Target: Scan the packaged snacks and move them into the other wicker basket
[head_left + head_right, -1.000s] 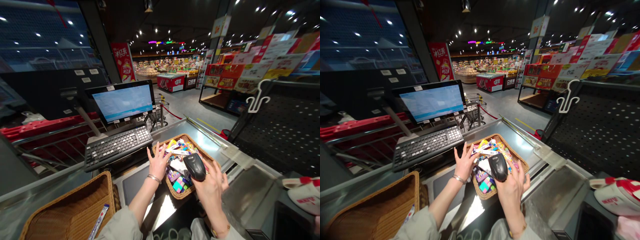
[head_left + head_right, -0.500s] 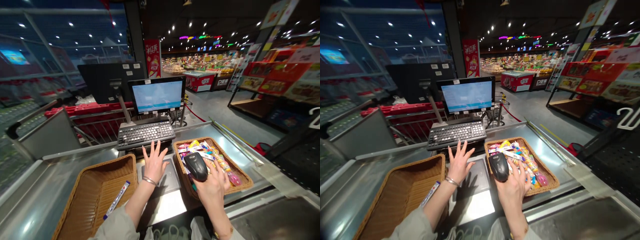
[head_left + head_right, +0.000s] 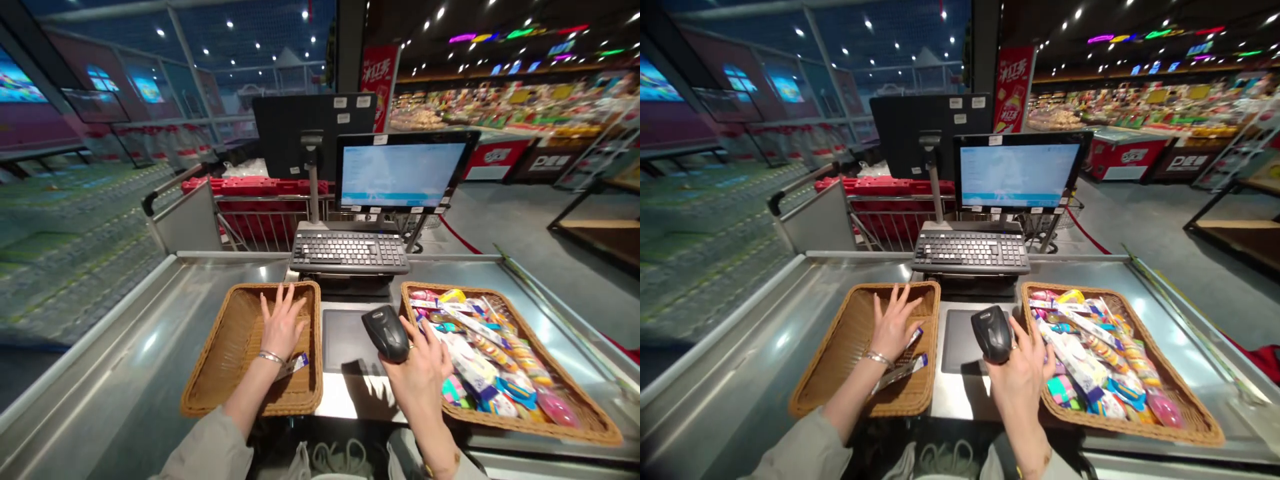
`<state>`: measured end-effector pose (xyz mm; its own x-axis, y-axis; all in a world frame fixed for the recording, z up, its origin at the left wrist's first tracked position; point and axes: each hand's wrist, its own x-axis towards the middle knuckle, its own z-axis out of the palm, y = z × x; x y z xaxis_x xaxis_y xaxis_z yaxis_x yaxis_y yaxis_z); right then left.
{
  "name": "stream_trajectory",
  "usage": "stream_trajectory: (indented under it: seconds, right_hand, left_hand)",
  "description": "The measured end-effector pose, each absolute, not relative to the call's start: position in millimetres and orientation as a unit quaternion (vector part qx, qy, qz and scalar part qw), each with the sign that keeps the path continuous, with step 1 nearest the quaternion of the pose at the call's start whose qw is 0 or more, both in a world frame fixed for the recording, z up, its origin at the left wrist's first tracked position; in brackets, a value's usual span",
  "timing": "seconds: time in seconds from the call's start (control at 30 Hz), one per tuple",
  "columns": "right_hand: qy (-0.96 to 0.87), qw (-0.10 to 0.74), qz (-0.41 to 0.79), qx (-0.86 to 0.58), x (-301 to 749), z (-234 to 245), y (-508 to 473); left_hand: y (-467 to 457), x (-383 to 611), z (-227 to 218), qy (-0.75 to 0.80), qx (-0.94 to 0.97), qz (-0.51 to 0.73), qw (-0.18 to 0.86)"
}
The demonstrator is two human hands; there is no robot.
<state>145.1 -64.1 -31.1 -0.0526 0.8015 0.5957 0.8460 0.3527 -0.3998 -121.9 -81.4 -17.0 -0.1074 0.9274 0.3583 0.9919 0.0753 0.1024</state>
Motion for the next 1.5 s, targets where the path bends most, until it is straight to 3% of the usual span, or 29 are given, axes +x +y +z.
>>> stream_trajectory:
  seconds: [0.23,0.53,0.97,1.5]
  right_hand:
    - [-0.763,0.362,-0.001,-0.536,113,-43,-70]
    - [-0.792,0.346,0.012,-0.502,93,-52,-67]
    - [-0.802,0.332,0.020,-0.496,89,-61,-60]
    - [-0.794,0.333,0.007,-0.508,99,-63,-54]
  left_hand:
    - [-104,-169,-49,-0.757,-0.641,-0.103,0.074]
    - [-105,-206,-81,-0.759,-0.646,0.078,-0.010]
    - [-103,-202,-155,-0.733,-0.651,0.177,-0.088]
    - [-90,-239,-140,-0.799,-0.576,0.123,-0.123]
